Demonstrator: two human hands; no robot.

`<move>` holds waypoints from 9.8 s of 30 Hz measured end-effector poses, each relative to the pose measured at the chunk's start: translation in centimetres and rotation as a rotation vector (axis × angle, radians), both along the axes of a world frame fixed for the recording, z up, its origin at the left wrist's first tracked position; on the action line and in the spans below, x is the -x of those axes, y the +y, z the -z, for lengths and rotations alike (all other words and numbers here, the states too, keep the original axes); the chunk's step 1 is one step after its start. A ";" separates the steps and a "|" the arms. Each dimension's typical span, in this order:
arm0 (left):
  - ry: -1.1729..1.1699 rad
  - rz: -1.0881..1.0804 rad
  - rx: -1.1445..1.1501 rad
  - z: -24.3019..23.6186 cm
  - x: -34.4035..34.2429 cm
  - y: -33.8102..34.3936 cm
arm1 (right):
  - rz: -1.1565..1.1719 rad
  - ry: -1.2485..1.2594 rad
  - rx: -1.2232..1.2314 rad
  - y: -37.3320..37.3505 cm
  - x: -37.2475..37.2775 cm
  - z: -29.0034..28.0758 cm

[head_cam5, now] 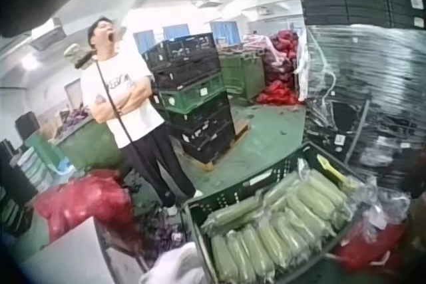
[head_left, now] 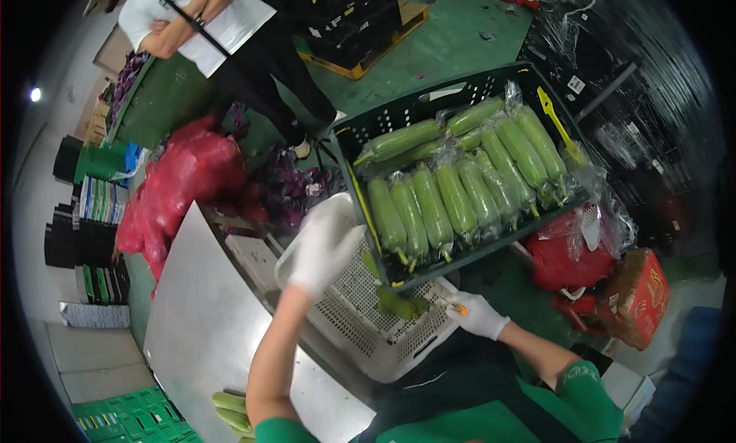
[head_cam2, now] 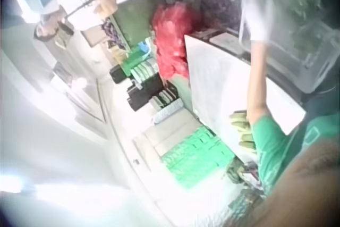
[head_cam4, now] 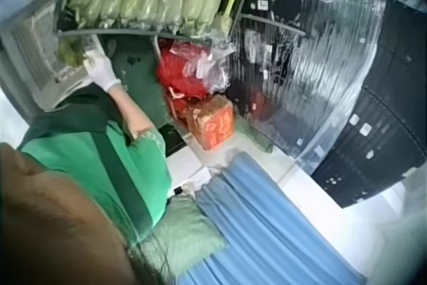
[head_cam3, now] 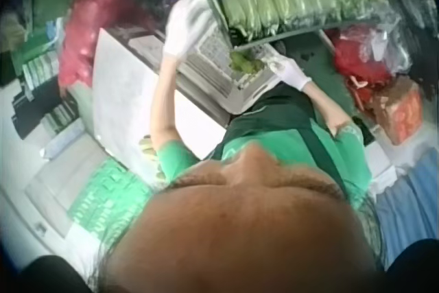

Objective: The person cuts open and removes plastic wrap from gourds using a utility knife, trims their ends, and places the gourds into a basket and on a table.

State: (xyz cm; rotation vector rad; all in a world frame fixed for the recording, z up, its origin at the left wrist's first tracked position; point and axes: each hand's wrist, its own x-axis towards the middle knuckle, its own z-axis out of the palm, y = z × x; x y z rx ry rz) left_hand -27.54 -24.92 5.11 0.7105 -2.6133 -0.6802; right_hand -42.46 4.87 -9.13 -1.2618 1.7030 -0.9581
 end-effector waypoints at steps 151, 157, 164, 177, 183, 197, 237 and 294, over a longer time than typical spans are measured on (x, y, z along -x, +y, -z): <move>1.281 -1.692 -0.369 7.5 -29.4 33.8 | -0.633 -0.049 0.269 -4.6 -32.3 -5.0; 1.457 -1.711 -0.357 6.1 -32.2 34.6 | -0.484 -0.206 0.064 -6.9 -30.2 -1.5; 1.549 -1.794 -0.399 9.2 -36.5 36.9 | -0.111 -0.265 -0.064 -12.2 -27.2 3.8; 0.641 -2.272 -0.083 10.8 -44.3 37.4 | 0.208 -0.394 -0.001 -23.3 -22.2 -1.1; -0.605 -1.370 0.280 6.5 -36.9 34.4 | -0.099 -0.488 -0.272 -17.8 -27.6 -5.2; 1.118 -1.273 -0.925 3.6 -32.2 28.7 | -0.942 -0.094 0.244 -4.3 -30.4 -8.4; 1.913 0.384 -1.951 6.1 -24.4 29.1 | 0.587 -0.006 0.587 -14.8 13.4 -12.7; 1.091 -0.694 -1.166 -0.3 -16.5 21.6 | -0.293 -0.034 0.300 -0.7 -13.8 -11.5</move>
